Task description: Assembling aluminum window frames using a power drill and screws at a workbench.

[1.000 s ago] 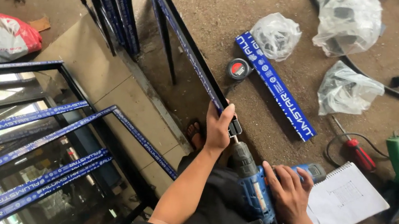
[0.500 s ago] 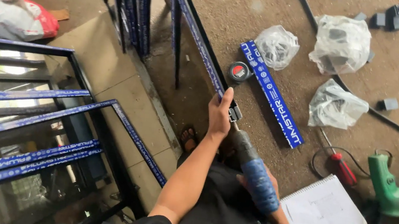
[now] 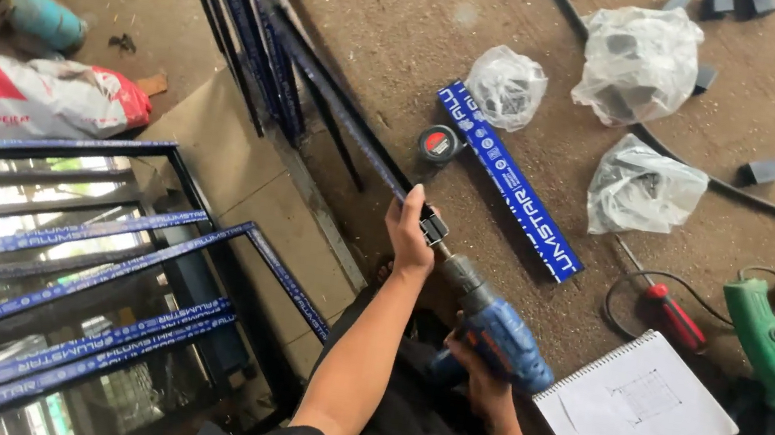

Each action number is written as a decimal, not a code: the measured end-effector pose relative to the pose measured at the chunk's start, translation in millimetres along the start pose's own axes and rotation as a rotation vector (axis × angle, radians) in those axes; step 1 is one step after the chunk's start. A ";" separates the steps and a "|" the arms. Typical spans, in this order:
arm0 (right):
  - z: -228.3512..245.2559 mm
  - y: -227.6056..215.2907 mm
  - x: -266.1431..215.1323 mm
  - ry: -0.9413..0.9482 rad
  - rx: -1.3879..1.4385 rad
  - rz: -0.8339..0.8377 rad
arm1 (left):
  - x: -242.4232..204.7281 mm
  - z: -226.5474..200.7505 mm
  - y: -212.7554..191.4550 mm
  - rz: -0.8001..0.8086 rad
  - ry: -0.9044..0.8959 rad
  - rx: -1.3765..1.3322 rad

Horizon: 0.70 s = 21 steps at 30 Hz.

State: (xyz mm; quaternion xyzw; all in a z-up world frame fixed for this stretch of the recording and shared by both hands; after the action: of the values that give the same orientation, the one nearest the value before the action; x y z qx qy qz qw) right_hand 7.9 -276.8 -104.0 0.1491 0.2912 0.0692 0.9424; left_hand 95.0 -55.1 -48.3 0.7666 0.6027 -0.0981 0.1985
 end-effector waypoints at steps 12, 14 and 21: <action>-15.2 -20.3 -18.4 0.128 -0.085 -0.068 | -6.5 6.5 -4.9 0.053 -0.046 0.031; -1.6 -13.5 -29.0 0.285 0.229 -0.149 | -8.1 5.7 -1.5 0.019 -0.058 0.053; -54.7 -117.0 -27.0 -0.570 -0.739 0.071 | 44.9 -70.1 22.2 -0.061 0.023 -0.066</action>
State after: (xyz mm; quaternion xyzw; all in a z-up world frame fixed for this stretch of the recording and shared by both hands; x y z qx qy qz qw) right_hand -40.3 -380.2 -170.3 -0.1737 -0.0287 0.1570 0.9718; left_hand 121.5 9.9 1.6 0.7420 0.6310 -0.0754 0.2135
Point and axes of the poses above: each hand's wrist, its own x-axis towards the middle knuckle, its own y-axis out of the palm, z = x × y, the point moved 7 cm from there along x, towards the middle knuckle, and after that the axes turned 15 degrees about -z, right-handed, at the moved point
